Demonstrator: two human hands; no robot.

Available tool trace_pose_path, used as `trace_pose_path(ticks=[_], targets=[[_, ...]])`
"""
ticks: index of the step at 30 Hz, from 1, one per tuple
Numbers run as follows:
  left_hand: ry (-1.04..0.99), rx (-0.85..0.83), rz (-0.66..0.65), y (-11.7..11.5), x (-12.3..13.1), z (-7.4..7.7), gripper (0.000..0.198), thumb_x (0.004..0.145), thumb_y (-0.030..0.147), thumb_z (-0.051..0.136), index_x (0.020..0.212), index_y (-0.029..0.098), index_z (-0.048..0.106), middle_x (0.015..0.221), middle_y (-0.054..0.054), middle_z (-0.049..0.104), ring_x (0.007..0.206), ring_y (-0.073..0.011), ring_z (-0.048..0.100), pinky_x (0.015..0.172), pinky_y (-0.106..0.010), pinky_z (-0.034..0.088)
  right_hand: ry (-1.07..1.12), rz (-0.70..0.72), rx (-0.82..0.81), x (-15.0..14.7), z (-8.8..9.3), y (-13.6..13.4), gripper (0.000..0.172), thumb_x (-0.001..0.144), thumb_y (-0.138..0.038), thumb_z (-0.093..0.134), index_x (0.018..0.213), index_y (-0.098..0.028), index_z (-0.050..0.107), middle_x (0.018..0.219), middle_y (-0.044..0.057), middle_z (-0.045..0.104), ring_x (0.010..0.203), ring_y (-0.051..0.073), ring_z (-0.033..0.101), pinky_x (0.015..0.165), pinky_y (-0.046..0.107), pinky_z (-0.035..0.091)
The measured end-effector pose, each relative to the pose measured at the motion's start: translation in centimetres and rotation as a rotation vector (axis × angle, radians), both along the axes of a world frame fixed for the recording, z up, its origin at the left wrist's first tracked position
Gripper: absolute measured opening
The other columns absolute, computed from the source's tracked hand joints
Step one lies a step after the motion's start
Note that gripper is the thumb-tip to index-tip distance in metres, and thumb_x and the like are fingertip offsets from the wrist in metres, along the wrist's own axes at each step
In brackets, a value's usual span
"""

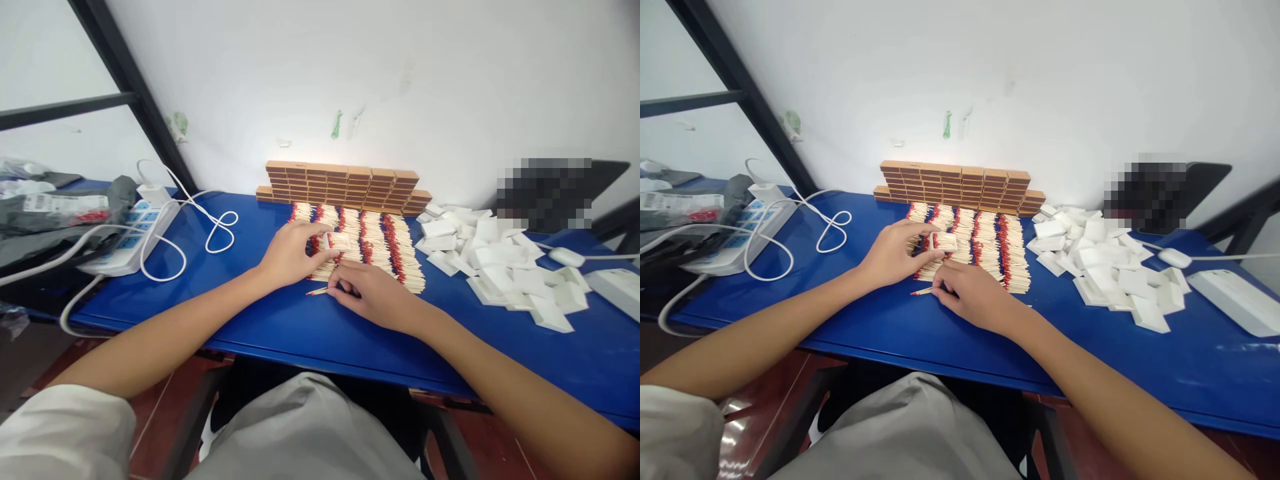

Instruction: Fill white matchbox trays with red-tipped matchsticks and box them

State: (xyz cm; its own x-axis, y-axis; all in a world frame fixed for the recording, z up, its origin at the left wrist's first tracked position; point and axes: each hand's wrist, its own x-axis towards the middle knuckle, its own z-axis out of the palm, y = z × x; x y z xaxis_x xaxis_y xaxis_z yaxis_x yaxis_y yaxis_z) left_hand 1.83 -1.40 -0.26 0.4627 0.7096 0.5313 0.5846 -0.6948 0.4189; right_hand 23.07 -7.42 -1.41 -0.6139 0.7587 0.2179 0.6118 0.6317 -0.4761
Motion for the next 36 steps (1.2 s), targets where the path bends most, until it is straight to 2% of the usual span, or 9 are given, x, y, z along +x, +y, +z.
trace_pose_path(ticks=[14, 21, 29, 33, 36], targets=[[0.009, -0.001, -0.006, 0.1, 0.0, -0.1, 0.04, 0.089, 0.043, 0.081, 0.12, 0.019, 0.075, 0.117, -0.008, 0.079, 0.109, -0.0272, 0.072, 0.099, -0.043, 0.055, -0.076, 0.008, -0.05, 1.0, 1.7, -0.2, 0.007, 0.093, -0.019, 0.064, 0.087, -0.021, 0.067, 0.078, 0.0, 0.057, 0.071, 0.015, 0.053, 0.068, 0.028, 0.039], [0.001, -0.005, -0.014, 0.1, 0.0, -0.2, 0.039, 0.088, 0.042, 0.081, 0.12, 0.02, 0.075, 0.117, -0.008, 0.079, 0.11, -0.0275, 0.072, 0.099, -0.043, 0.055, -0.058, 0.005, -0.053, 0.8, 1.3, -0.1, 0.005, 0.098, -0.023, 0.062, 0.1, -0.022, 0.067, 0.075, -0.002, 0.056, 0.067, 0.015, 0.052, 0.065, 0.028, 0.038], [0.016, -0.015, -0.017, 0.1, -0.1, -0.2, 0.041, 0.09, 0.046, 0.079, 0.121, 0.02, 0.075, 0.114, -0.009, 0.079, 0.107, -0.0271, 0.072, 0.096, -0.041, 0.055, -0.05, 0.034, -0.089, 0.5, 0.6, -0.2, 0.01, 0.101, -0.023, 0.058, 0.093, -0.021, 0.064, 0.075, -0.002, 0.057, 0.067, 0.014, 0.051, 0.064, 0.027, 0.037], [0.023, 0.0, -0.014, 0.1, -0.1, -0.2, 0.042, 0.089, 0.044, 0.08, 0.122, 0.019, 0.075, 0.113, -0.009, 0.079, 0.107, -0.0271, 0.071, 0.096, -0.041, 0.054, -0.018, 0.007, -0.09, 1.1, 1.3, -0.1, 0.011, 0.102, -0.025, 0.058, 0.094, -0.022, 0.065, 0.075, -0.001, 0.057, 0.067, 0.015, 0.052, 0.065, 0.028, 0.039], [0.036, 0.012, -0.035, 0.1, 0.0, -0.2, 0.041, 0.088, 0.042, 0.081, 0.121, 0.019, 0.075, 0.109, -0.008, 0.079, 0.106, -0.0273, 0.072, 0.097, -0.041, 0.054, 0.059, -0.1, -0.001, 2.0, 2.1, 0.4, 0.013, 0.102, -0.03, 0.058, 0.095, -0.022, 0.065, 0.073, -0.001, 0.057, 0.065, 0.015, 0.051, 0.062, 0.029, 0.038]])
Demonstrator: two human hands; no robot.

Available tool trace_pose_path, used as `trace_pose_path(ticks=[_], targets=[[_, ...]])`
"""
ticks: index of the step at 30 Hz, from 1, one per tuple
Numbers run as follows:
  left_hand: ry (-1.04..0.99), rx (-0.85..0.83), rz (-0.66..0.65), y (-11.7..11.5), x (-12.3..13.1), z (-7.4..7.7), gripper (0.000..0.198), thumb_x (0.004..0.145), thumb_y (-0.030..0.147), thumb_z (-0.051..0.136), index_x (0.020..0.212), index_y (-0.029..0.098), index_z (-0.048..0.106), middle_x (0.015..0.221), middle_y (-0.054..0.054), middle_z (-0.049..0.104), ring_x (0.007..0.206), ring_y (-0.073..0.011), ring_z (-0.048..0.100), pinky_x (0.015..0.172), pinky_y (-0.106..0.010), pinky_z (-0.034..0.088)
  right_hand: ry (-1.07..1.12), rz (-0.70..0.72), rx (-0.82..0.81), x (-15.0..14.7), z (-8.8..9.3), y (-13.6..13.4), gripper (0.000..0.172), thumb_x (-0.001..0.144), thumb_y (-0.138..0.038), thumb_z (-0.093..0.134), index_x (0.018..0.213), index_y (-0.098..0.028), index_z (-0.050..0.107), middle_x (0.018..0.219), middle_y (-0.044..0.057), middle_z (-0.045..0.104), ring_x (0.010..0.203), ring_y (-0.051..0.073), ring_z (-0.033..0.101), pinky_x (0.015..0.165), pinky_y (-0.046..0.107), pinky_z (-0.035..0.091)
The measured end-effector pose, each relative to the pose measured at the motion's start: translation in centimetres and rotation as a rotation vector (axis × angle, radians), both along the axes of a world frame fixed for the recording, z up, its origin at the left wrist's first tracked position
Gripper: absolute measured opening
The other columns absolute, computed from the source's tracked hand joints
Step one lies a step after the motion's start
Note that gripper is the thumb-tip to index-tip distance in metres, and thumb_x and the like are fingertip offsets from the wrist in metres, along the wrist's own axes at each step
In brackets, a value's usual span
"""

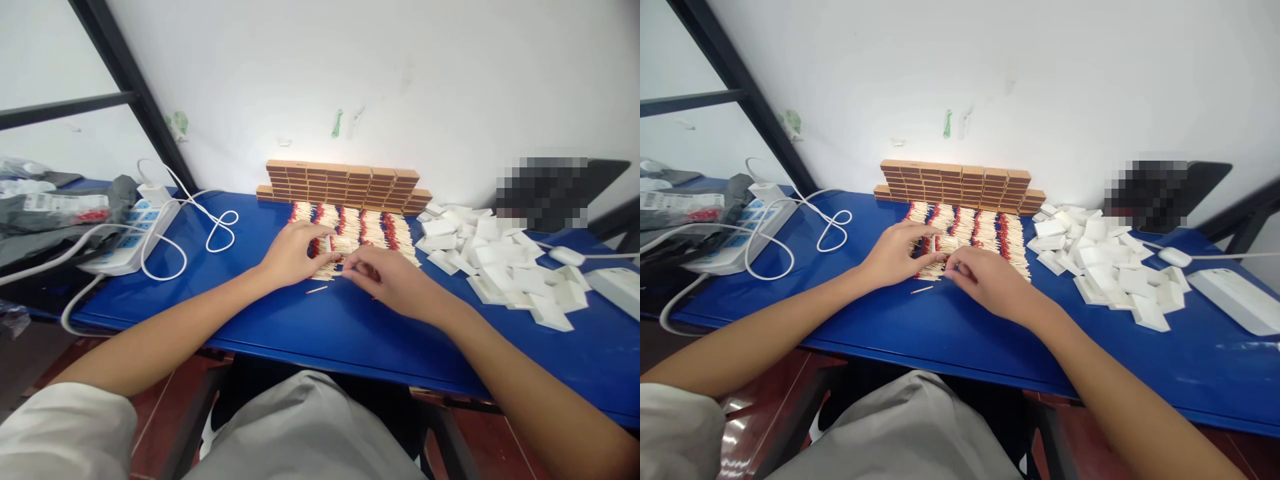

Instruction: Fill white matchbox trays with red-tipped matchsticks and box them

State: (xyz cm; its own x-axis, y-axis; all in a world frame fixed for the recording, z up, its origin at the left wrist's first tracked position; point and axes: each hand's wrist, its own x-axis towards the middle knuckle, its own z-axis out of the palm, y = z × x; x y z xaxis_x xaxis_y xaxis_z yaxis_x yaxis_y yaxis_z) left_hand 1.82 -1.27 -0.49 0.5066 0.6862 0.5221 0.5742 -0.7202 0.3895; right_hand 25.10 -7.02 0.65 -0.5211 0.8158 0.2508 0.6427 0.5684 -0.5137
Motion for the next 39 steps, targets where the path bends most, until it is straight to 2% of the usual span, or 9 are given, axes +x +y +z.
trace_pose_path(ticks=[3, 5, 11, 18, 22, 28, 39], targets=[[0.01, 0.006, -0.047, 0.0, 0.1, 0.0, 0.041, 0.088, 0.045, 0.081, 0.12, 0.02, 0.075, 0.108, -0.008, 0.079, 0.104, -0.0268, 0.072, 0.097, -0.041, 0.054, 0.047, -0.161, 0.092, 0.9, 0.3, 0.7, 0.015, 0.101, -0.033, 0.06, 0.092, -0.022, 0.065, 0.069, -0.001, 0.057, 0.062, 0.016, 0.05, 0.059, 0.03, 0.037], [0.002, 0.011, -0.075, 0.0, 0.1, 0.0, 0.042, 0.088, 0.047, 0.081, 0.12, 0.02, 0.075, 0.111, -0.009, 0.079, 0.105, -0.0264, 0.073, 0.098, -0.041, 0.054, 0.043, -0.205, 0.118, 1.2, 0.2, 1.1, 0.015, 0.1, -0.032, 0.06, 0.09, -0.021, 0.064, 0.068, -0.001, 0.057, 0.062, 0.016, 0.05, 0.059, 0.03, 0.038], [-0.005, -0.011, -0.122, -0.1, 0.1, -0.1, 0.047, 0.087, 0.049, 0.082, 0.124, 0.021, 0.074, 0.113, -0.009, 0.078, 0.109, -0.0266, 0.071, 0.1, -0.042, 0.054, 0.026, -0.163, 0.119, 0.9, -0.5, 1.3, 0.012, 0.099, -0.03, 0.06, 0.093, -0.021, 0.066, 0.069, -0.001, 0.057, 0.061, 0.016, 0.051, 0.059, 0.03, 0.039], [0.007, -0.022, -0.152, -0.4, 0.2, -0.1, 0.046, 0.087, 0.048, 0.082, 0.123, 0.02, 0.074, 0.114, -0.008, 0.077, 0.109, -0.0261, 0.071, 0.099, -0.041, 0.054, 0.028, -0.12, 0.126, 0.7, -0.3, 1.0, 0.011, 0.099, -0.026, 0.059, 0.093, -0.021, 0.067, 0.068, -0.002, 0.055, 0.06, 0.015, 0.049, 0.059, 0.029, 0.038], [0.0, -0.031, -0.166, -0.5, 0.2, 0.0, 0.044, 0.087, 0.045, 0.083, 0.124, 0.022, 0.074, 0.117, -0.008, 0.077, 0.112, -0.0265, 0.07, 0.101, -0.042, 0.054, 0.024, -0.112, 0.133, 0.7, -0.3, 0.9, 0.013, 0.1, -0.028, 0.06, 0.091, -0.022, 0.066, 0.069, -0.001, 0.055, 0.06, 0.015, 0.048, 0.059, 0.029, 0.038], [-0.005, -0.058, -0.151, -0.6, 0.3, 0.3, 0.044, 0.088, 0.047, 0.082, 0.123, 0.022, 0.074, 0.111, -0.008, 0.077, 0.106, -0.0262, 0.071, 0.096, -0.04, 0.055, 0.065, -0.082, 0.122, 0.7, -0.1, 0.8, 0.015, 0.102, -0.033, 0.059, 0.094, -0.023, 0.066, 0.069, -0.002, 0.054, 0.06, 0.015, 0.047, 0.058, 0.029, 0.037], [-0.006, -0.034, -0.166, -0.4, 0.3, -0.1, 0.044, 0.088, 0.048, 0.081, 0.121, 0.02, 0.075, 0.113, -0.009, 0.078, 0.108, -0.027, 0.072, 0.098, -0.041, 0.055, 0.051, -0.106, 0.177, 0.8, -0.2, 1.0, 0.01, 0.098, -0.027, 0.063, 0.091, -0.022, 0.067, 0.069, -0.002, 0.051, 0.061, 0.015, 0.049, 0.059, 0.03, 0.039]])
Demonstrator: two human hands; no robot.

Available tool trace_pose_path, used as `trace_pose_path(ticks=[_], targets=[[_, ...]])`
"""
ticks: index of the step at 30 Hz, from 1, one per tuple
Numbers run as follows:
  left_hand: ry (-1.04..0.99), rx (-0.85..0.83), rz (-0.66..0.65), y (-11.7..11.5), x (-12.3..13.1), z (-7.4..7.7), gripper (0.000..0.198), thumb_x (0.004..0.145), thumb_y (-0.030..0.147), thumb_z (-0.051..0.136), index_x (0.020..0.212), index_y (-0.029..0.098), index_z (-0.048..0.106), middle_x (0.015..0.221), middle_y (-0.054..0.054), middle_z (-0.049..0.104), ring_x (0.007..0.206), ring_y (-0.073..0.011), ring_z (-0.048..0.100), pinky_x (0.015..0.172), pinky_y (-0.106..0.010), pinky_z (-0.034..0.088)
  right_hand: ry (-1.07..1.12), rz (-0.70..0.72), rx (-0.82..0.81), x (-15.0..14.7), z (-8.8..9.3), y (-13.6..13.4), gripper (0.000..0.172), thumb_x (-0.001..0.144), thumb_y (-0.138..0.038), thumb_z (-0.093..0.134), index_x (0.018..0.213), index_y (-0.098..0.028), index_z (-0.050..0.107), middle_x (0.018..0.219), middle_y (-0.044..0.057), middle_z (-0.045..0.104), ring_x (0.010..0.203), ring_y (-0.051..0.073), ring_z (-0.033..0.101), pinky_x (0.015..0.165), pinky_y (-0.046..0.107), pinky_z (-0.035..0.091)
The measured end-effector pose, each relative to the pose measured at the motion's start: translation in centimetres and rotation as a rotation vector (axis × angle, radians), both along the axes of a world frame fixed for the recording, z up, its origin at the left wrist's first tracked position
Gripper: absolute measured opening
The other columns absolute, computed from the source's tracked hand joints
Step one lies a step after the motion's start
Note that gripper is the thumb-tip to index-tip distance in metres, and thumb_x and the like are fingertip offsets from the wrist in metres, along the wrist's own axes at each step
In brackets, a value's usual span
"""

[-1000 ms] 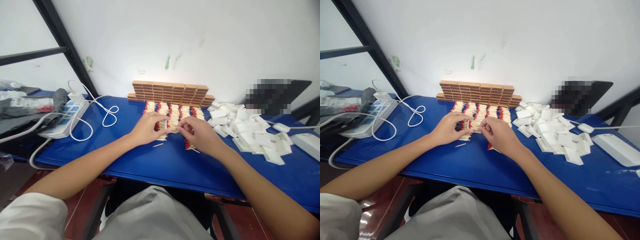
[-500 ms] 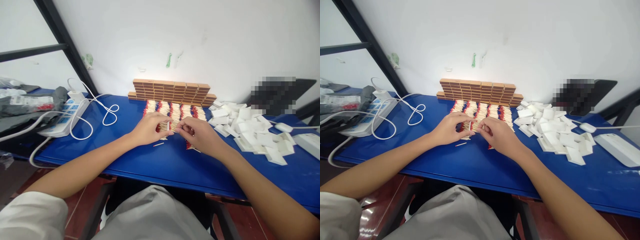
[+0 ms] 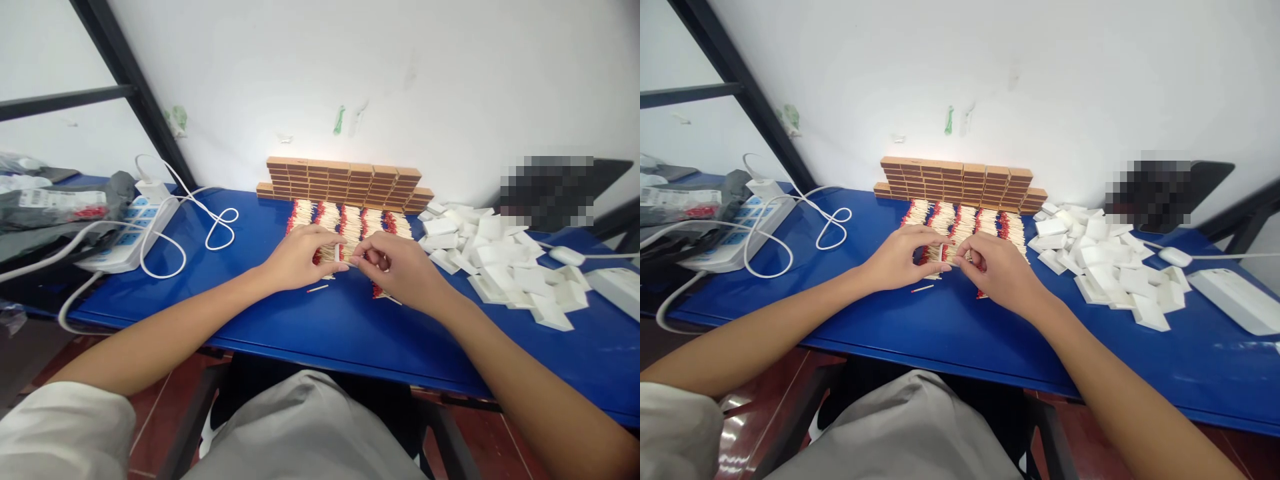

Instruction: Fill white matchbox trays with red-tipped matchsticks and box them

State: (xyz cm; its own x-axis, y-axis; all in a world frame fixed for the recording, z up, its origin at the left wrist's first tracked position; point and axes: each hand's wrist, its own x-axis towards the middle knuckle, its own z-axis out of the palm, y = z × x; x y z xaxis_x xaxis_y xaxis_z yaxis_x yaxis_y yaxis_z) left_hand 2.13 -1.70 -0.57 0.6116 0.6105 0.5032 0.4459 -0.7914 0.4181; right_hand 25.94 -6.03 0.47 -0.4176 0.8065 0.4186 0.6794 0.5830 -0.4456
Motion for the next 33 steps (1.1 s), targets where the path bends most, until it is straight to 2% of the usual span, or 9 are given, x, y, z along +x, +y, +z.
trace_pose_path(ticks=[4, 10, 16, 22, 33], targets=[[-0.006, 0.029, 0.083, 0.1, 0.0, 0.0, 0.042, 0.088, 0.047, 0.081, 0.119, 0.02, 0.075, 0.108, -0.008, 0.08, 0.104, -0.0271, 0.073, 0.095, -0.041, 0.055, 0.044, 0.015, 0.017, -0.6, 0.1, -0.6, 0.01, 0.099, -0.028, 0.062, 0.094, -0.022, 0.068, 0.069, -0.003, 0.049, 0.059, 0.014, 0.047, 0.059, 0.029, 0.038], [-0.052, 0.055, 0.218, 0.3, -0.2, -0.1, 0.039, 0.089, 0.046, 0.08, 0.118, 0.019, 0.076, 0.112, -0.009, 0.079, 0.106, -0.0278, 0.073, 0.097, -0.042, 0.056, -0.05, 0.194, -0.105, -2.5, -1.4, -1.4, 0.005, 0.098, -0.026, 0.065, 0.097, -0.022, 0.067, 0.073, -0.003, 0.053, 0.065, 0.014, 0.05, 0.062, 0.028, 0.039], [-0.044, 0.063, 0.219, 0.5, -0.2, -0.1, 0.041, 0.089, 0.047, 0.08, 0.119, 0.019, 0.076, 0.112, -0.009, 0.079, 0.106, -0.0281, 0.073, 0.097, -0.043, 0.056, -0.086, 0.205, -0.178, -3.4, -2.7, -1.3, 0.006, 0.095, -0.019, 0.065, 0.09, -0.021, 0.064, 0.074, -0.002, 0.056, 0.068, 0.014, 0.053, 0.064, 0.027, 0.039], [-0.038, 0.058, 0.207, 0.3, -0.1, -0.2, 0.04, 0.088, 0.046, 0.081, 0.118, 0.019, 0.076, 0.111, -0.009, 0.08, 0.106, -0.0285, 0.073, 0.096, -0.043, 0.056, -0.072, 0.14, -0.115, -3.4, -2.9, -1.1, 0.003, 0.095, -0.017, 0.065, 0.094, -0.02, 0.065, 0.074, -0.003, 0.055, 0.064, 0.013, 0.05, 0.062, 0.027, 0.037], [-0.041, 0.06, 0.199, 0.5, -0.1, -0.3, 0.039, 0.088, 0.045, 0.081, 0.117, 0.02, 0.076, 0.112, -0.009, 0.079, 0.106, -0.0281, 0.073, 0.097, -0.042, 0.056, -0.04, 0.141, -0.067, -3.3, -3.3, -1.0, 0.006, 0.097, -0.022, 0.067, 0.101, -0.02, 0.07, 0.07, -0.004, 0.052, 0.06, 0.013, 0.047, 0.06, 0.027, 0.036]])
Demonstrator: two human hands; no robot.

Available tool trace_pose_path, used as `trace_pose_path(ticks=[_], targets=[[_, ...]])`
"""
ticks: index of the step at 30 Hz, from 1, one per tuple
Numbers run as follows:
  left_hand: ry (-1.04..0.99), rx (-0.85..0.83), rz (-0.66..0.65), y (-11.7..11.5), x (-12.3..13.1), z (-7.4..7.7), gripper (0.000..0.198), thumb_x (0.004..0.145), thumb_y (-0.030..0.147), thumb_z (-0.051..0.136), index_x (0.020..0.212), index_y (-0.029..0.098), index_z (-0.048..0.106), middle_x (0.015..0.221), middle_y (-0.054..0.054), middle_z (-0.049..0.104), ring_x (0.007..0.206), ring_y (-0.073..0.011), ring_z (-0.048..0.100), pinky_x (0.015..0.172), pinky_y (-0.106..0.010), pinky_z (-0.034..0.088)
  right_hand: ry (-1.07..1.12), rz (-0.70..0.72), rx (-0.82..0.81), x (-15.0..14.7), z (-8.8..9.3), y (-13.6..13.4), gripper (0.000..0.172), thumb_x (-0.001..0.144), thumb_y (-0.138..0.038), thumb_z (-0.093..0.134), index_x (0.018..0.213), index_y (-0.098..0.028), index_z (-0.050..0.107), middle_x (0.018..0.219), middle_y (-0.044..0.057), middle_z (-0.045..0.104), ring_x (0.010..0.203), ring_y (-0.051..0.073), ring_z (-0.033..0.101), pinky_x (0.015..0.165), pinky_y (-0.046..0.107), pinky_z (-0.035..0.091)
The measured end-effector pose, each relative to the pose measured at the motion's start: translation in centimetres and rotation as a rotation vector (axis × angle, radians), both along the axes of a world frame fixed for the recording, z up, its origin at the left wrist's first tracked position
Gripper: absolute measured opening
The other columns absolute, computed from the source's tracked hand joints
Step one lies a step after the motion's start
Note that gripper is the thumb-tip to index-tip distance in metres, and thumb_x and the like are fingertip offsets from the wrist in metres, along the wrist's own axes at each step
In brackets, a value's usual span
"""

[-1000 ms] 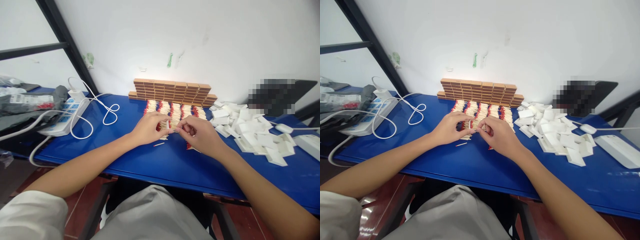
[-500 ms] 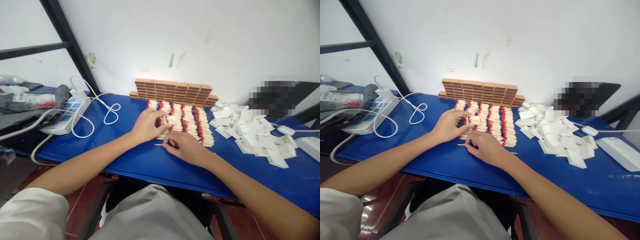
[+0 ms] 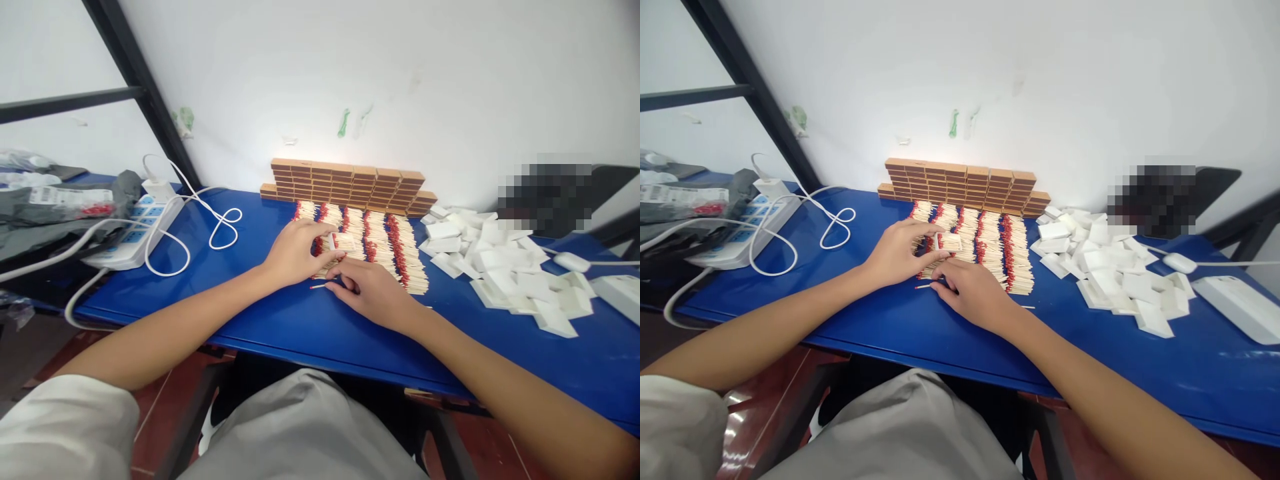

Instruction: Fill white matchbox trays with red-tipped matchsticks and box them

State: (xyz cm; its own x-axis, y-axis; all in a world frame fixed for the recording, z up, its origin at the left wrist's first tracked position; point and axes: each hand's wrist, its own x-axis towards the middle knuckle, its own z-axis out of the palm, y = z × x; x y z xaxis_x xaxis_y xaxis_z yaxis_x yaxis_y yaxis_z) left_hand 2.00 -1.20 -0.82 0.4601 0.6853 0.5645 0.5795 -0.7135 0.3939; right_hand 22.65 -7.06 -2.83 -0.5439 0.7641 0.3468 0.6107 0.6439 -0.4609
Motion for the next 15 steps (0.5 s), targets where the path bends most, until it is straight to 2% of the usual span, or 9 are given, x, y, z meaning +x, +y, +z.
trace_pose_path(ticks=[5, 11, 15], targets=[[0.009, 0.013, -0.004, 0.0, 0.01, -0.05, 0.042, 0.088, 0.046, 0.081, 0.119, 0.019, 0.076, 0.111, -0.009, 0.079, 0.105, -0.0281, 0.073, 0.095, -0.043, 0.056, -0.009, -0.004, -0.004, -0.06, 0.13, 0.04, 0.008, 0.096, -0.022, 0.068, 0.102, -0.018, 0.071, 0.068, -0.004, 0.051, 0.059, 0.013, 0.046, 0.06, 0.027, 0.036], [0.019, 0.006, -0.004, -0.09, 0.0, 0.12, 0.04, 0.087, 0.044, 0.082, 0.118, 0.019, 0.076, 0.109, -0.008, 0.079, 0.103, -0.0275, 0.073, 0.094, -0.042, 0.056, -0.008, 0.02, -0.061, -0.06, 0.27, 0.04, 0.007, 0.096, -0.017, 0.064, 0.09, -0.02, 0.068, 0.068, -0.004, 0.051, 0.061, 0.013, 0.048, 0.061, 0.026, 0.037], [0.021, -0.001, -0.011, -0.15, 0.01, 0.15, 0.041, 0.087, 0.044, 0.083, 0.119, 0.019, 0.075, 0.11, -0.008, 0.079, 0.104, -0.0276, 0.073, 0.096, -0.042, 0.056, -0.061, 0.079, -0.117, 0.02, 0.58, -0.27, 0.005, 0.098, -0.019, 0.062, 0.095, -0.02, 0.066, 0.072, -0.004, 0.052, 0.064, 0.013, 0.049, 0.064, 0.026, 0.039]])
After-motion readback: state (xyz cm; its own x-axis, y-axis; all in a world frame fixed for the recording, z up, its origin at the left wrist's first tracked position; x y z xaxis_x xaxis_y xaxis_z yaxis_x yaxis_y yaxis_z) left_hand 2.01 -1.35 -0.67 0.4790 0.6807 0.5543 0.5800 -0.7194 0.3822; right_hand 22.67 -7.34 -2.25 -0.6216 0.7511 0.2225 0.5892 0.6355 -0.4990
